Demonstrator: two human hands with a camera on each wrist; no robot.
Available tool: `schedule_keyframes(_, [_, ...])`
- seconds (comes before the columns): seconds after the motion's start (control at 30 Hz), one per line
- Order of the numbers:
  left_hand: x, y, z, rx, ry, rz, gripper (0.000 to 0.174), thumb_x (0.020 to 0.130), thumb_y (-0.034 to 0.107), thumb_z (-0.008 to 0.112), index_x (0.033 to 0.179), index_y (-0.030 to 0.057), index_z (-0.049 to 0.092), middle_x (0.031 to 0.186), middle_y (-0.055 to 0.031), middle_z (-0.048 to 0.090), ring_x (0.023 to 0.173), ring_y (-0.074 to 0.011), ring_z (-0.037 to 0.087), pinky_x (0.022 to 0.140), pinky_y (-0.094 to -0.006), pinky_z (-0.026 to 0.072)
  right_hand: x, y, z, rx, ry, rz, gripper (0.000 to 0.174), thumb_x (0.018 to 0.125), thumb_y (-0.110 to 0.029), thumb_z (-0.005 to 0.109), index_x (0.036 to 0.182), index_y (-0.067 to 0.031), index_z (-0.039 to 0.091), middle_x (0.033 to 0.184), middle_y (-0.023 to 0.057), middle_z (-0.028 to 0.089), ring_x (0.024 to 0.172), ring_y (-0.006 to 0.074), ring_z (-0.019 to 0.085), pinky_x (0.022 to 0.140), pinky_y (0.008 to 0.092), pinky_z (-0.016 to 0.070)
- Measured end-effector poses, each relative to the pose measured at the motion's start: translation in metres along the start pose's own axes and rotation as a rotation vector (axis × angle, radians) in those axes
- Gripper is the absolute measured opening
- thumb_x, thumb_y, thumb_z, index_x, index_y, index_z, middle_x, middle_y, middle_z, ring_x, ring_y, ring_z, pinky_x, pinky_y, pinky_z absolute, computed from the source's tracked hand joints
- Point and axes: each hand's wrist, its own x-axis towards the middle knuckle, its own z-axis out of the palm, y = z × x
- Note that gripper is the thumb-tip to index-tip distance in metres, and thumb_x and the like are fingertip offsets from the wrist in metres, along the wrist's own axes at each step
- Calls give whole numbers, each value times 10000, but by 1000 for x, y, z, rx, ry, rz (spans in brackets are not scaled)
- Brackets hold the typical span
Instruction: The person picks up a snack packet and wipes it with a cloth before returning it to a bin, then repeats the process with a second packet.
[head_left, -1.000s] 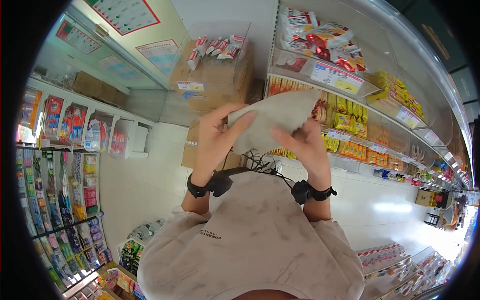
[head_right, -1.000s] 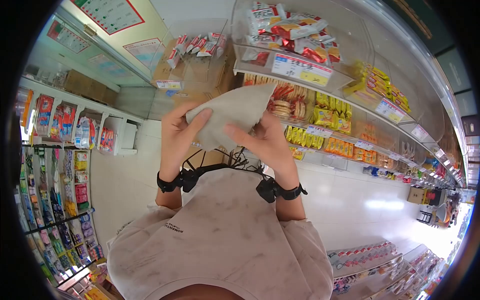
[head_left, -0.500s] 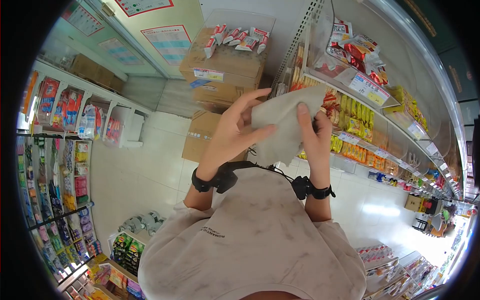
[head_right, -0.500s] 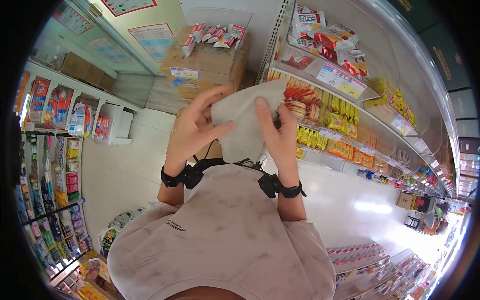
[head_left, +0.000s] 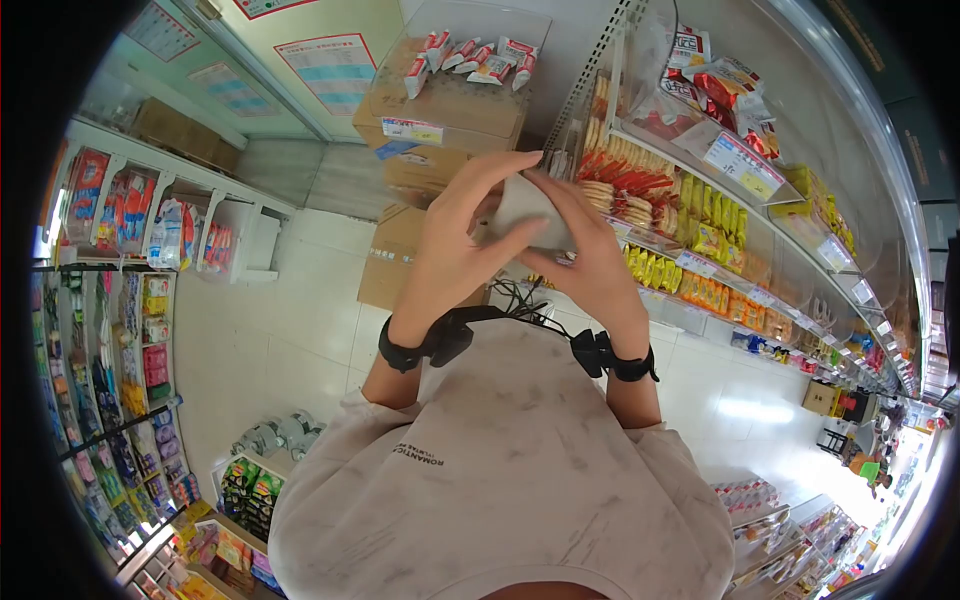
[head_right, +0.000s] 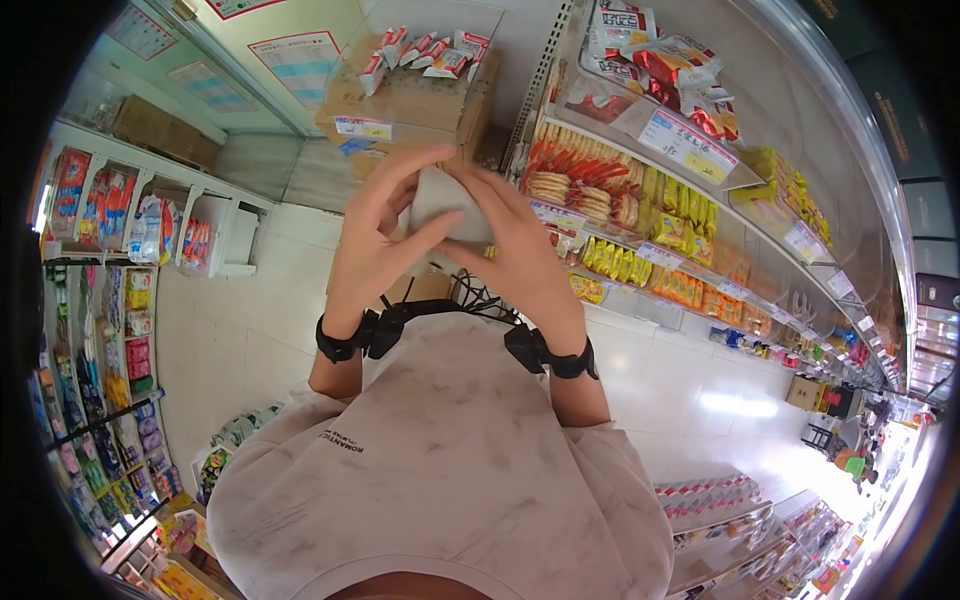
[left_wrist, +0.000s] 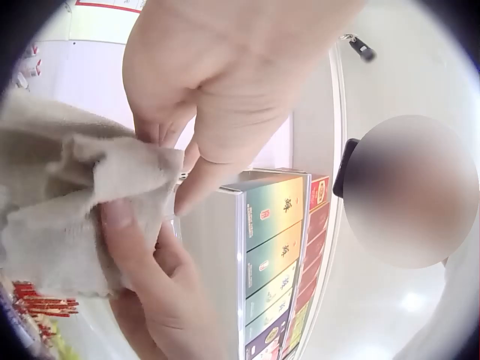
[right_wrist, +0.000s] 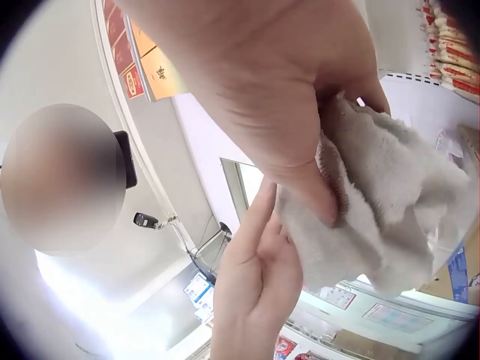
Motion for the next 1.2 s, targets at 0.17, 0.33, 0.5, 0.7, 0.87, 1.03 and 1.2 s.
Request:
schedule_keyframes(0.17, [3,-1,3,84,16,10,561,838,-10,771,1361,21,570,1329,-99,619,1171,-186,619,991,-342,501,-4,6,-12,175,12,182,400,875,-132,761,1242,-50,624,1006,163,697,901,252,683,794,339,513])
schedule_keyframes(0.33, [7,-18,-3,122,-142,-183,511,856,4,759,1338,15,592,1240,-107,659,1108,-161,639,927,-309,509,-11,19,-24,407,18,220,327,924,-155,742,1202,-27,628,934,67,675,870,105,612,749,278,485])
schedule_keyframes(0.5, [15,-10,-2,-187,-239,-169,434,867,-16,738,1285,-2,620,1136,-72,680,1076,-149,646,925,-299,500,-7,30,-26,673,-192,262,410,942,-229,745,1238,17,604,1044,35,664,940,98,596,811,268,486])
schedule_keyframes(0.7, [41,-37,-7,-227,-60,-72,312,928,40,679,1238,14,659,1066,-47,706,1035,-147,655,941,-302,496,0,48,-19,494,-114,317,479,929,-272,744,1282,21,609,1010,92,707,933,134,638,824,302,515])
schedule_keyframes(0.87, [100,-115,-71,111,219,-76,288,980,181,626,1199,1,676,1088,-94,724,1053,-165,660,923,-317,510,1,66,-13,306,111,181,504,863,-306,787,1220,24,655,1000,165,726,910,235,702,817,341,532])
schedule_keyframes(1.03, [162,-158,-92,800,256,-194,403,856,207,677,1207,9,676,1101,-175,719,1039,-320,684,926,-398,525,-1,62,-16,284,5,224,437,909,-292,730,1176,47,664,964,223,717,854,327,711,771,386,528])
schedule_keyframes(1.2, [197,-193,-105,1113,99,-166,401,784,269,643,1095,34,740,1049,-253,709,1045,-441,655,945,-503,511,-11,69,-15,240,68,91,356,951,-201,649,1191,60,618,1031,234,669,960,378,651,853,404,500])
